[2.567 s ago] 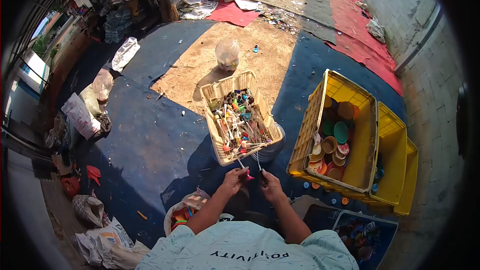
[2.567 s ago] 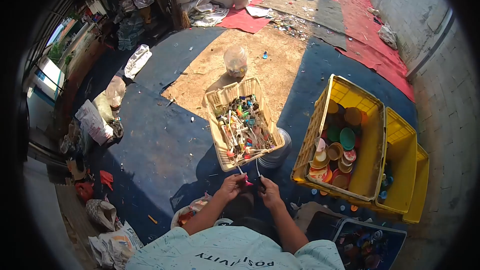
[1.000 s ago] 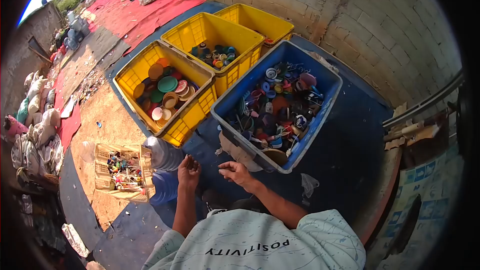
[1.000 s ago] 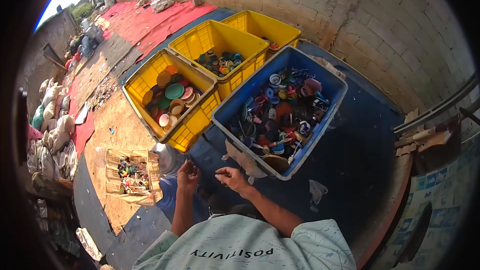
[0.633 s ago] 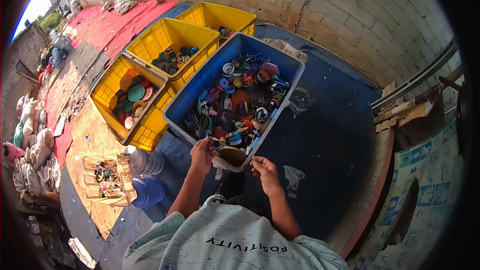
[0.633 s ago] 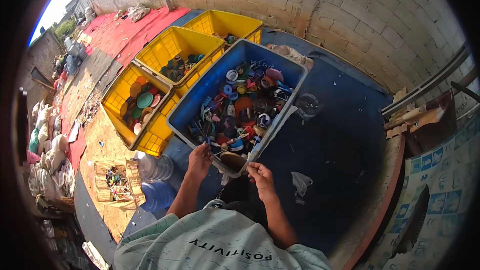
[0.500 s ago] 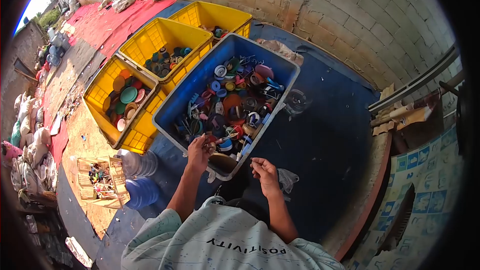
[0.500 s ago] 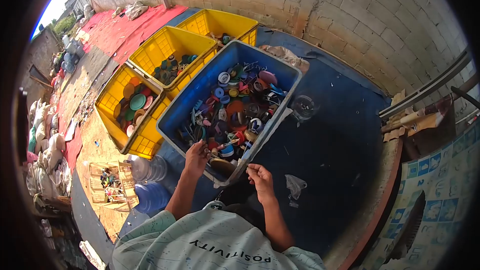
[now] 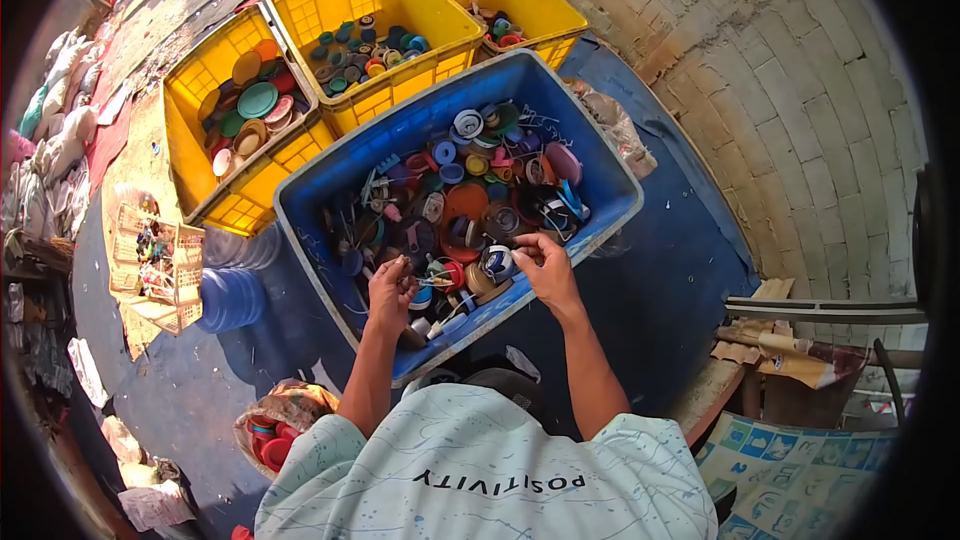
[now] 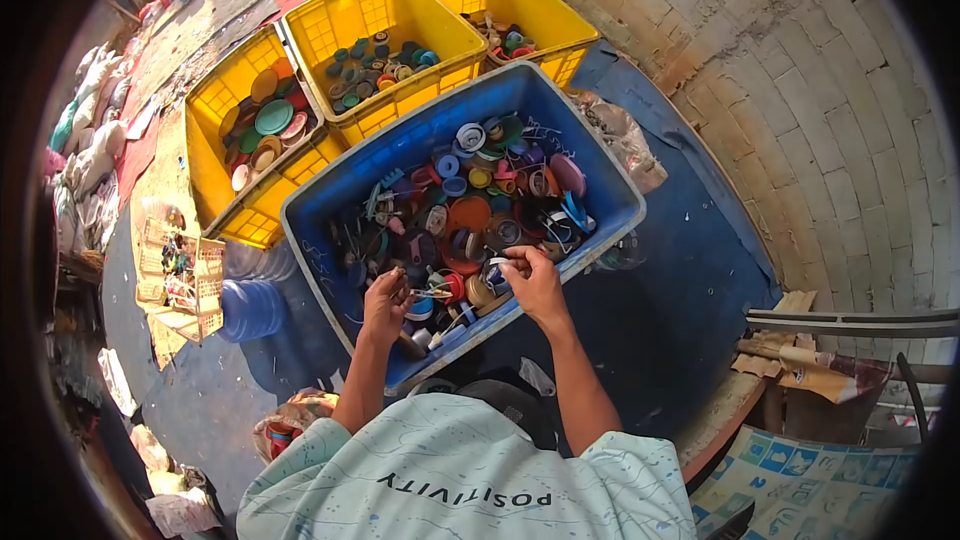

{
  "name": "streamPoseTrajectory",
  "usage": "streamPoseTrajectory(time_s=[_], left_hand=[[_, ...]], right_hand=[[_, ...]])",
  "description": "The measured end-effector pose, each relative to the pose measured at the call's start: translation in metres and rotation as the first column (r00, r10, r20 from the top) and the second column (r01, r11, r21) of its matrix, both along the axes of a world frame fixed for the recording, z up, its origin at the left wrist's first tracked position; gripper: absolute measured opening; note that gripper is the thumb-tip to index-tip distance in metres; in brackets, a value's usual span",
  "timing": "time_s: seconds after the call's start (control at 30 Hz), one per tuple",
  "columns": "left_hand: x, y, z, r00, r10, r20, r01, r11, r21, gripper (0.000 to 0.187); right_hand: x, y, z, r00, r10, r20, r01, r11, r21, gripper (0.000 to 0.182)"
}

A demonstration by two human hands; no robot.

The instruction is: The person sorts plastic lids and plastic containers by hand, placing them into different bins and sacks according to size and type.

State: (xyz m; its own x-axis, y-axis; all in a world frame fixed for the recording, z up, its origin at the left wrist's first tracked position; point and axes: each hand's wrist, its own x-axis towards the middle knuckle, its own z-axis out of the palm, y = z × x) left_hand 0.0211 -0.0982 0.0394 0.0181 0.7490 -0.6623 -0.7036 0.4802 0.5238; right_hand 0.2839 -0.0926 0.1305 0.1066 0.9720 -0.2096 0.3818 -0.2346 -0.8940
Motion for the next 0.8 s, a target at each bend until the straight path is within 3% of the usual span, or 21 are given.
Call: streamPoseTrajectory(time_s=[0.17, 0.33, 0.53, 0.67, 0.8], left_hand=[[0.009, -0.008, 0.002, 1.0, 0.001, -0.011, -0.001, 1.0, -0.001, 0.016], [0.018, -0.011, 0.032, 0.987, 0.146, -0.071, -0.149, 0.988, -0.029, 0.015], [0.029, -0.032, 0.034, 0.931, 0.337, -0.142, -0.346, 0.937, -0.049, 0.014], [0.052, -0.042, 0.039, 0.86, 0.475, -0.187, -0.501, 0.856, -0.128, 0.014], [0.084, -0.03, 0.029, 0.832, 0.495, -0.25, -0.537, 0.831, -0.144, 0.016]], right_hand=[[0.034, 0.084, -0.034, 0.904, 0.199, 0.379, -0.184, 0.98, -0.076, 0.026], [0.036, 0.144, -0.093, 0.626, 0.514, 0.587, -0.499, 0.842, -0.205, 0.031], [0.031, 0.182, -0.157, 0.327, 0.676, 0.66, -0.735, 0.621, -0.272, 0.027], [0.037, 0.192, -0.193, 0.259, 0.767, 0.587, -0.748, 0.544, -0.381, 0.026], [0.04, 0.206, -0.18, 0.122, 0.847, 0.518, -0.821, 0.379, -0.426, 0.024]])
